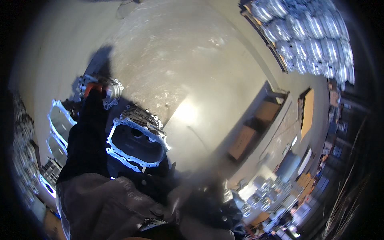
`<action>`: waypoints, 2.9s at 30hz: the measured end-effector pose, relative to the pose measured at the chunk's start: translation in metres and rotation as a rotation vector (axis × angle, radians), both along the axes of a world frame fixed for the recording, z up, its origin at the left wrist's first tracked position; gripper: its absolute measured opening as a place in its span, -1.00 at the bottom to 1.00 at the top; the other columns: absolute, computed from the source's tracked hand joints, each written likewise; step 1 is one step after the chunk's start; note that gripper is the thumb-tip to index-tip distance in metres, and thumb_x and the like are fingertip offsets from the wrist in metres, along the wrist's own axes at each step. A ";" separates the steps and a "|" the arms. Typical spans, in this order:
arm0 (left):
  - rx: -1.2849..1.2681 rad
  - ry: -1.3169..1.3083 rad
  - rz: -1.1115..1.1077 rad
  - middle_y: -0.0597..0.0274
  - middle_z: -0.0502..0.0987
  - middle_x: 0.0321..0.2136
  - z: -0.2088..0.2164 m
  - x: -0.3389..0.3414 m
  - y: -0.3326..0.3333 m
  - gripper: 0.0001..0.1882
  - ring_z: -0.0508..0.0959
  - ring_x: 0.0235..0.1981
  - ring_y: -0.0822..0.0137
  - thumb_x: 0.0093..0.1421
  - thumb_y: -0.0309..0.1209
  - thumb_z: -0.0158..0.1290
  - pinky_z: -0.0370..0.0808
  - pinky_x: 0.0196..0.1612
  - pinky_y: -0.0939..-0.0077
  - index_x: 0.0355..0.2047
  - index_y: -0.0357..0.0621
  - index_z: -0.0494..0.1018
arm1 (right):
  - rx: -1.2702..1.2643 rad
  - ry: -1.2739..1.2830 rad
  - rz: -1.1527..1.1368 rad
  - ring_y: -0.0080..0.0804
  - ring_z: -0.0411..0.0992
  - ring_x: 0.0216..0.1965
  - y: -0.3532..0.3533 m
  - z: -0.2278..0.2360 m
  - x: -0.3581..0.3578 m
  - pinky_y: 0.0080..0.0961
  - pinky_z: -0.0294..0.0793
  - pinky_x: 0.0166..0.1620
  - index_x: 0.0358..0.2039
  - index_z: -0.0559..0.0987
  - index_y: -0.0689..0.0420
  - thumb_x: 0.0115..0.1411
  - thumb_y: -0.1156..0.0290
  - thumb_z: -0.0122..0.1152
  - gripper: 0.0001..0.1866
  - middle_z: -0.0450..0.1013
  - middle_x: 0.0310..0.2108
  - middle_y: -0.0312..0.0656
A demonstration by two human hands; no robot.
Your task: The person repeatedly picks up metal engine blocks, sprays them with a handheld spray gun, and places them back on the work surface. The person handles each part one at a time, rotating them to spray different sides before setting them down.
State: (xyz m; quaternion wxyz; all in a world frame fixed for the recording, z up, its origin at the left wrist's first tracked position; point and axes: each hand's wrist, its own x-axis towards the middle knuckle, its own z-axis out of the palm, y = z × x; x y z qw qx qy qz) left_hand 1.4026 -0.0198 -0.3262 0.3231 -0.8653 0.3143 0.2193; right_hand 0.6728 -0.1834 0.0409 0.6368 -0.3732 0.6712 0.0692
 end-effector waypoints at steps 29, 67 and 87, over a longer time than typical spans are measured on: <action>-0.777 1.739 -0.190 -0.03 0.55 -0.29 0.317 -0.801 -0.139 -0.58 0.55 -0.27 0.26 0.28 -0.27 -0.01 0.49 -0.12 0.44 0.02 -0.33 0.33 | -0.594 -1.205 -1.580 0.01 0.42 0.02 0.407 -0.054 -0.278 -0.06 0.36 0.14 0.13 0.28 0.29 0.25 0.22 0.09 -0.46 0.40 0.01 0.12; -0.377 0.801 -1.831 -0.10 0.52 -0.11 0.152 -1.632 -0.439 -0.24 0.49 -0.04 -0.06 -0.03 0.02 0.17 0.40 0.01 0.14 0.09 -0.17 0.29 | -0.678 -0.325 -2.659 -0.38 0.45 -0.14 0.316 0.036 -0.439 -0.51 0.46 -0.11 -0.03 0.46 0.24 0.27 0.29 0.06 -0.66 0.47 -0.12 -0.12; -0.123 0.747 -2.031 -0.18 0.55 -0.21 0.185 -1.553 -0.434 -0.34 0.53 -0.14 -0.14 -0.17 0.00 0.23 0.44 -0.05 0.12 -0.16 -0.22 0.45 | -0.700 -0.475 -2.811 -0.04 0.40 0.04 0.355 0.018 -0.517 -0.03 0.35 0.13 0.15 0.28 0.25 0.24 0.23 0.08 -0.46 0.39 0.03 0.03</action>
